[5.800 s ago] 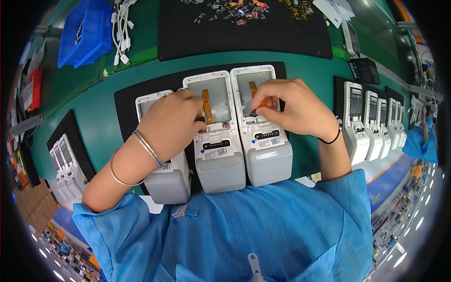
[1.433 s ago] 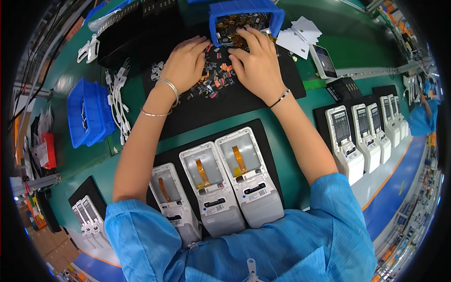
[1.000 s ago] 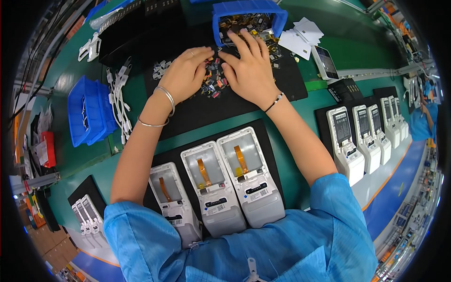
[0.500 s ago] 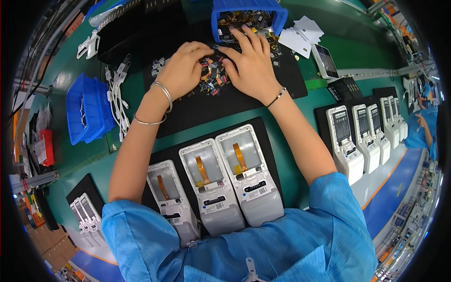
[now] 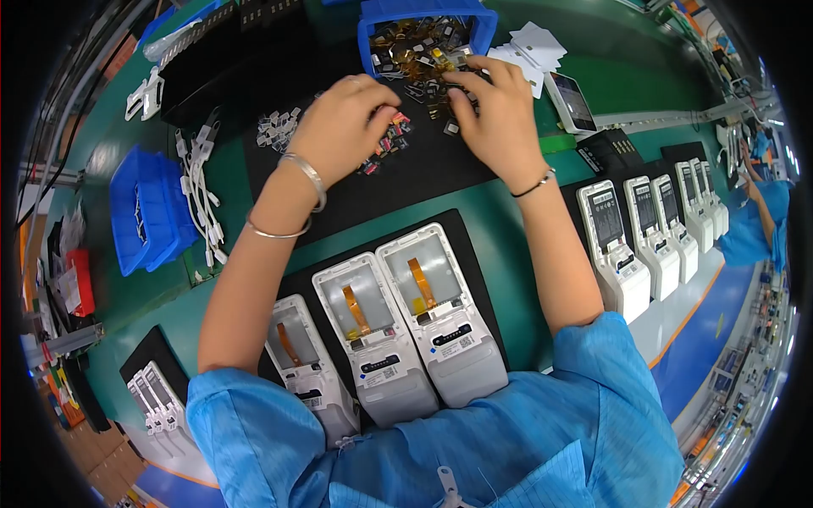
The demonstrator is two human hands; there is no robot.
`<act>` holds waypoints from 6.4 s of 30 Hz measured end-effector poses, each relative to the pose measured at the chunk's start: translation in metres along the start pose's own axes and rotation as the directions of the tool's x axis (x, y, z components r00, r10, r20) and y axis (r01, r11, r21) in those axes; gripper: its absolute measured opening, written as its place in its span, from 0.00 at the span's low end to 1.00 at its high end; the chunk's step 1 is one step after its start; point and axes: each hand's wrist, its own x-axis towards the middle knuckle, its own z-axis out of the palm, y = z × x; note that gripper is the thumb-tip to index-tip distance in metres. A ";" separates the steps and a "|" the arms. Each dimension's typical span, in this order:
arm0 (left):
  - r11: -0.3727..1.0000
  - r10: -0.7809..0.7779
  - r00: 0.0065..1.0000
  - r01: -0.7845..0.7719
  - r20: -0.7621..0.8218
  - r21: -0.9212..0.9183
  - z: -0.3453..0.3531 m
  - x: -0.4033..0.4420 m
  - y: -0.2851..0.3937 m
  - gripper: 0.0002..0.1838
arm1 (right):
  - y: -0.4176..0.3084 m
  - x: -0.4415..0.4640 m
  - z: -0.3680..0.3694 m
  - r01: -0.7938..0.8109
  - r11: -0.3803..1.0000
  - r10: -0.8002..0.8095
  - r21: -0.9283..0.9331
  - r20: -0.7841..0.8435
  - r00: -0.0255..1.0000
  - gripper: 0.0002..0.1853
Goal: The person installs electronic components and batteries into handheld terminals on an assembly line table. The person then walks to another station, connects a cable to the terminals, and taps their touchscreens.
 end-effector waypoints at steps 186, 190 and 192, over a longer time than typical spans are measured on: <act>0.691 -0.645 0.655 0.720 0.394 -0.063 -0.112 -0.253 0.081 0.03 | -0.041 -0.071 -0.086 -0.502 0.832 0.260 0.238 0.632 0.730 0.11; 0.739 -0.613 0.684 0.673 0.396 -0.017 -0.110 -0.250 0.080 0.04 | -0.041 -0.074 -0.086 -0.482 0.839 0.237 0.254 0.627 0.742 0.10; 0.763 -0.596 0.702 0.646 0.390 0.002 -0.109 -0.248 0.079 0.04 | -0.041 -0.076 -0.086 -0.480 0.842 0.240 0.246 0.626 0.742 0.10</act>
